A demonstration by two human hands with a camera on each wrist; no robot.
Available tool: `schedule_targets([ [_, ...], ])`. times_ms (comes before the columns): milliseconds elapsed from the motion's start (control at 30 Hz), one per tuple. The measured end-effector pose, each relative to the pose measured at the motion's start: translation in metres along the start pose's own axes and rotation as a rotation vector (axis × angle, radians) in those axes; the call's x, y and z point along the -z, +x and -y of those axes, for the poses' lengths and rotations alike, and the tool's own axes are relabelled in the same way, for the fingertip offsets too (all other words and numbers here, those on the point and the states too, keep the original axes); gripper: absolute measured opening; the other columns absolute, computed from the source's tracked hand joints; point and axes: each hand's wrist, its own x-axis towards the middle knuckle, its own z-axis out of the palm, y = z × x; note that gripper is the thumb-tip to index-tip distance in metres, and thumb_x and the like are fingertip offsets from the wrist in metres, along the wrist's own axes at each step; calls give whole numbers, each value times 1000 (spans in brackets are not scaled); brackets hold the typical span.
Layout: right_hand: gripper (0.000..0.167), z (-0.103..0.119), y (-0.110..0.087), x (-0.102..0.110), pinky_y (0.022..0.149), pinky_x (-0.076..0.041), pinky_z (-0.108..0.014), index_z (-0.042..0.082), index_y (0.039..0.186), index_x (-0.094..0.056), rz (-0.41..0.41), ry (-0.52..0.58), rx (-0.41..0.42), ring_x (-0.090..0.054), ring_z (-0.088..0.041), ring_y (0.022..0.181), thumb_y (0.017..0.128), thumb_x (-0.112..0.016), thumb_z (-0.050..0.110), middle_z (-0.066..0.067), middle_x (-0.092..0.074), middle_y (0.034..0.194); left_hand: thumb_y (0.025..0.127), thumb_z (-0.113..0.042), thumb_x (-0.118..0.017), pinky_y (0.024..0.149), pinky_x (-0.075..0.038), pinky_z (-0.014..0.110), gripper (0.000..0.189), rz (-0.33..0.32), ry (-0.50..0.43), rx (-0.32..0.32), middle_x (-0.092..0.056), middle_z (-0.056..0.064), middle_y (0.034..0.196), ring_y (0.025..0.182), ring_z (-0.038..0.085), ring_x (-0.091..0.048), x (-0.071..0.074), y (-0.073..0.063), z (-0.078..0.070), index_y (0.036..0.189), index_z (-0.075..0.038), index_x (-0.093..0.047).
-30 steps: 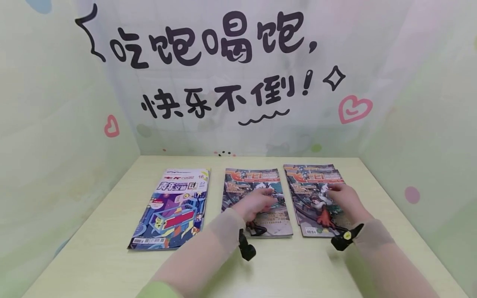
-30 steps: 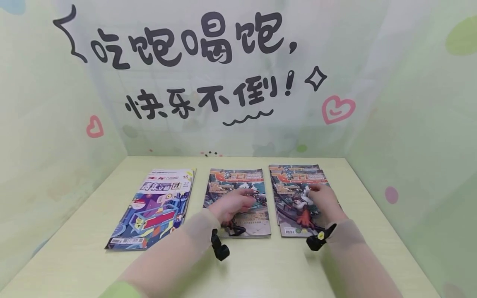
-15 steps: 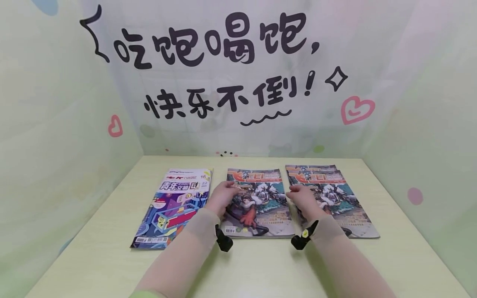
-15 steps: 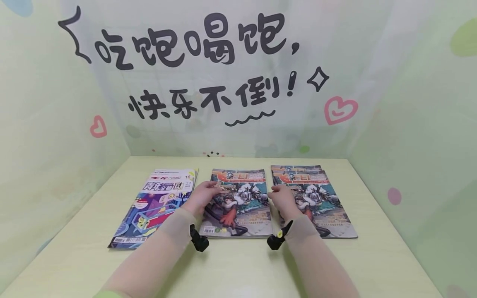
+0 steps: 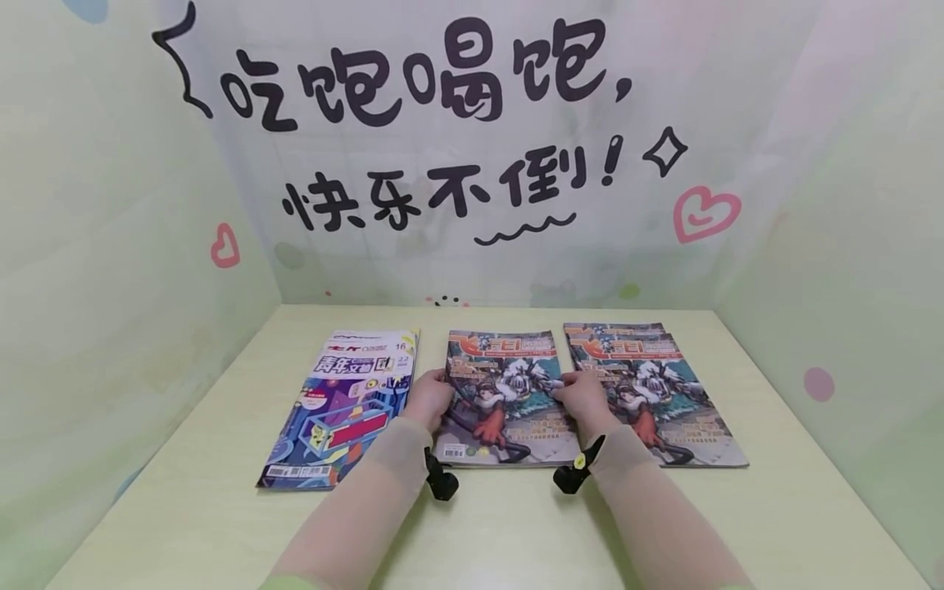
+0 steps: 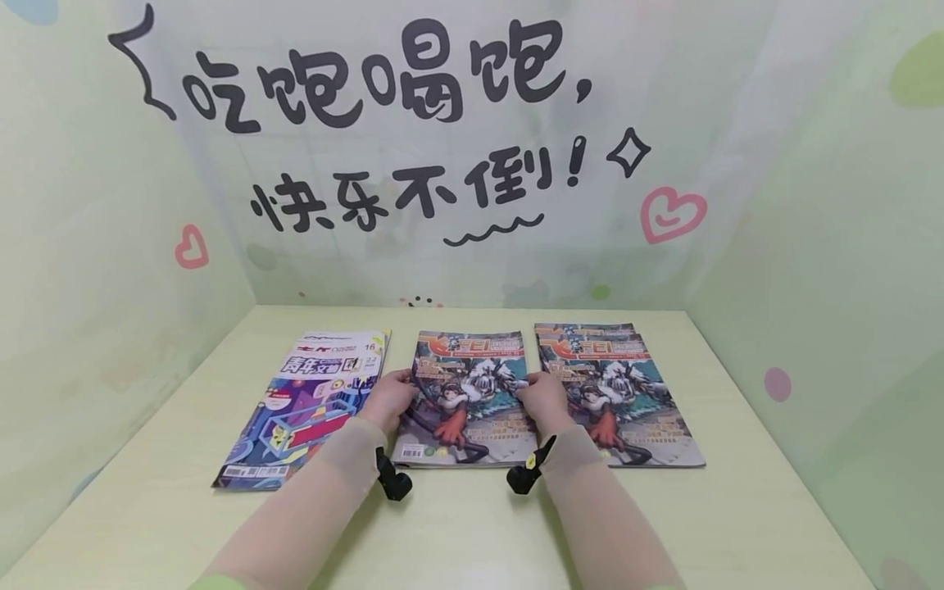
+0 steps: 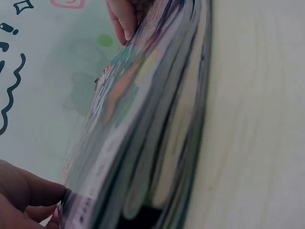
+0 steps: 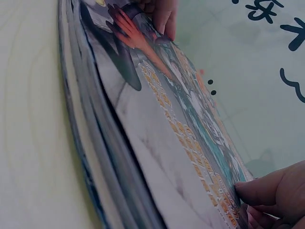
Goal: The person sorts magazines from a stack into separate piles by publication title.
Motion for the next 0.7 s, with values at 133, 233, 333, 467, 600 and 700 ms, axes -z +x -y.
schedule_targets([
  [133, 49, 2, -1, 1, 99, -43, -50, -7, 137, -47, -1, 24, -7, -43, -40, 127, 92, -61, 5, -27, -46, 139, 90, 5, -48, 108, -34, 47, 55, 5, 6, 28, -40, 20, 146, 131, 34, -39, 1, 1, 1, 144, 0, -41],
  [233, 48, 4, -4, 3, 99, -43, -50, -7, 137, -47, -3, 19, -1, -42, -41, 127, 92, -61, 6, -27, -45, 140, 92, -1, -51, 108, -33, 48, 51, 13, 6, 61, -42, 20, 145, 131, 35, -40, 4, 2, 2, 142, -1, -43],
  [333, 46, 5, -7, 3, 95, -46, -49, -8, 135, -49, -4, 34, -1, -45, -42, 125, 93, -60, 5, -27, -45, 139, 92, -3, -53, 106, -36, 48, 48, 21, -5, 76, -46, 20, 141, 127, 35, -44, 5, -1, 3, 140, -1, -47],
  [467, 45, 3, -8, 1, 95, -46, -48, -6, 135, -50, 8, 90, -26, -47, -40, 122, 92, -60, 4, -26, -47, 137, 90, 0, -51, 105, -37, 48, 49, 23, -5, 44, -48, 20, 139, 125, 33, -45, 6, -4, 4, 138, 0, -48],
  [600, 46, -3, -5, 0, 97, -44, -49, -5, 136, -50, 13, 107, -41, -47, -38, 122, 92, -61, 5, -26, -46, 139, 88, 2, -49, 107, -34, 48, 52, 33, -7, 27, -46, 19, 142, 128, 33, -43, 6, -6, 5, 140, -1, -47],
  [700, 46, -5, -4, -1, 97, -44, -50, -5, 136, -49, 14, 107, -44, -48, -38, 121, 93, -60, 6, -26, -46, 138, 88, 2, -49, 109, -31, 49, 55, 49, -28, 48, -42, 19, 145, 132, 35, -39, 7, -8, 6, 142, -3, -44],
])
